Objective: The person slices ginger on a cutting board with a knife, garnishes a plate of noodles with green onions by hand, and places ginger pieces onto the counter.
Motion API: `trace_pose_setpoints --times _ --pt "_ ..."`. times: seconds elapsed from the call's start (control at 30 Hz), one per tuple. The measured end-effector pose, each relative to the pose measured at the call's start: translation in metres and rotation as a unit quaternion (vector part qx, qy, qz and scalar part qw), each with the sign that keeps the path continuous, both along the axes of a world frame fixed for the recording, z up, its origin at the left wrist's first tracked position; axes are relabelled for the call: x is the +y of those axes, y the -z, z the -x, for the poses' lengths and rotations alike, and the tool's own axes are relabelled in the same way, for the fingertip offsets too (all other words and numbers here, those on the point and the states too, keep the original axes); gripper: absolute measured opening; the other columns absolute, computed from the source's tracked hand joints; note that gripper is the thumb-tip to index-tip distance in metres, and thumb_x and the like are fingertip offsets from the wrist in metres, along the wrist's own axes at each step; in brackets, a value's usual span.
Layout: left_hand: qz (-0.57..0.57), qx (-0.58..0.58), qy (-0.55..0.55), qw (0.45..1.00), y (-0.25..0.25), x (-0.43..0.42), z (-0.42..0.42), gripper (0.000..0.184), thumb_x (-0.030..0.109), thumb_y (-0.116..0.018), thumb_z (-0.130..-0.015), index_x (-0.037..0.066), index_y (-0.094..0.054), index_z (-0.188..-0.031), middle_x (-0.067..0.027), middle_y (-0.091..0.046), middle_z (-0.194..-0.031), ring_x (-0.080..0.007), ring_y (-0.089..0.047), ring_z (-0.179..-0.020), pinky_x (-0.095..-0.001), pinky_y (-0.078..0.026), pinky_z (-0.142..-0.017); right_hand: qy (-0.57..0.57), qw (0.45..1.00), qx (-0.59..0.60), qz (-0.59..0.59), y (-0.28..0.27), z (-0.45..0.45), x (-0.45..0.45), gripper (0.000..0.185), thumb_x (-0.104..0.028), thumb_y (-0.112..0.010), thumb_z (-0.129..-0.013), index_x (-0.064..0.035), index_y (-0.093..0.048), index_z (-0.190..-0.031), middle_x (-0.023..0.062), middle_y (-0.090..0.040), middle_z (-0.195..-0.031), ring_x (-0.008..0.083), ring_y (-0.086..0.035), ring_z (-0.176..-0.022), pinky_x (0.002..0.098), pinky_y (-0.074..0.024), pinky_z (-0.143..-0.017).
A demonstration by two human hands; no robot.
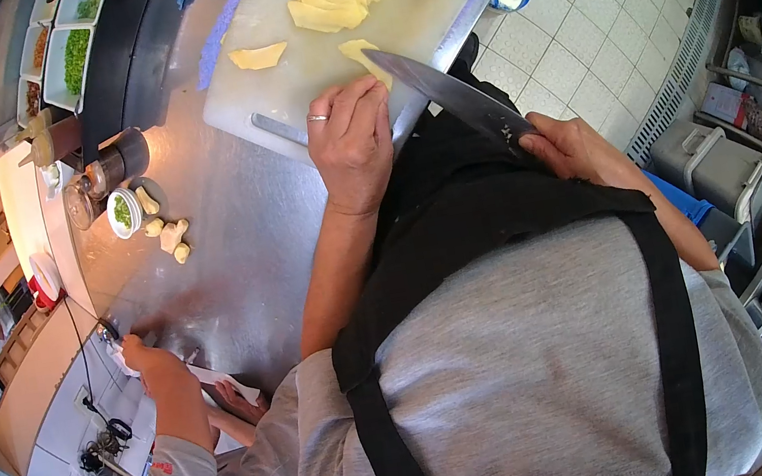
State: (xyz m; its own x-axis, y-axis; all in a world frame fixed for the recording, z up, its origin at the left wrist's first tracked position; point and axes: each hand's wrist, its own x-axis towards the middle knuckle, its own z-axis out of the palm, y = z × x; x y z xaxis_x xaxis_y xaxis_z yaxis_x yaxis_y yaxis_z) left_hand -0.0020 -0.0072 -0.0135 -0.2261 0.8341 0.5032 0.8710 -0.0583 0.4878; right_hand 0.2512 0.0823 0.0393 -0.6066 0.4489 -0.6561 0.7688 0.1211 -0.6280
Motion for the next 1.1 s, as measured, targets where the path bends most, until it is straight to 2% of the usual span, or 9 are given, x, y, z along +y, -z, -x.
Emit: trace_pose_setpoints --times 0.57,0.67,0.87,1.1 --pt "0.004 0.006 0.011 1.000 0.002 -0.001 0.002 0.018 -0.001 -0.073 -0.072 0.005 -0.070 -0.088 -0.0051 -0.068 -0.094 -0.0258 -0.060 -0.087 -0.0343 -0.050 -0.080 0.031 0.994 0.045 0.090 0.011 0.011 0.009 0.029 -0.031 -0.049 -0.100 -0.0025 -0.052 -0.094 0.0192 -0.056 -0.074 0.0301 -0.056 -0.070 0.0383 -0.0452 -0.070" --pt "0.000 0.002 0.011 1.000 0.001 -0.001 0.002 0.018 -0.001 -0.073 -0.072 0.005 -0.070 -0.088 -0.0048 -0.068 -0.094 -0.0256 -0.060 -0.087 -0.0341 -0.049 -0.080 0.022 0.997 0.027 0.074 0.008 0.009 0.007 0.030 -0.031 -0.049 -0.100 -0.0025 -0.052 -0.094 0.0185 -0.056 -0.075 0.0294 -0.056 -0.070 0.0379 -0.0453 -0.070" --pt "-0.003 0.001 0.013 1.000 0.002 0.000 0.000 0.017 0.000 -0.073 -0.072 0.006 -0.070 -0.088 -0.0044 -0.068 -0.094 -0.0249 -0.060 -0.086 -0.0335 -0.049 -0.080 0.018 0.995 0.054 0.081 0.014 0.014 0.008 0.031 -0.033 -0.048 -0.100 -0.0025 -0.051 -0.094 0.0193 -0.056 -0.074 0.0324 -0.056 -0.070 0.0388 -0.0451 -0.069" --pt "-0.004 0.003 0.012 1.000 0.002 -0.001 0.001 0.018 0.000 -0.073 -0.072 0.006 -0.069 -0.089 -0.0040 -0.068 -0.094 -0.0243 -0.060 -0.088 -0.0334 -0.049 -0.081 0.003 0.999 0.035 0.004 0.013 0.012 0.007 0.033 -0.034 -0.048 -0.100 -0.0017 -0.050 -0.092 0.0237 -0.058 -0.075 0.0409 -0.059 -0.074 0.0449 -0.0449 -0.068"
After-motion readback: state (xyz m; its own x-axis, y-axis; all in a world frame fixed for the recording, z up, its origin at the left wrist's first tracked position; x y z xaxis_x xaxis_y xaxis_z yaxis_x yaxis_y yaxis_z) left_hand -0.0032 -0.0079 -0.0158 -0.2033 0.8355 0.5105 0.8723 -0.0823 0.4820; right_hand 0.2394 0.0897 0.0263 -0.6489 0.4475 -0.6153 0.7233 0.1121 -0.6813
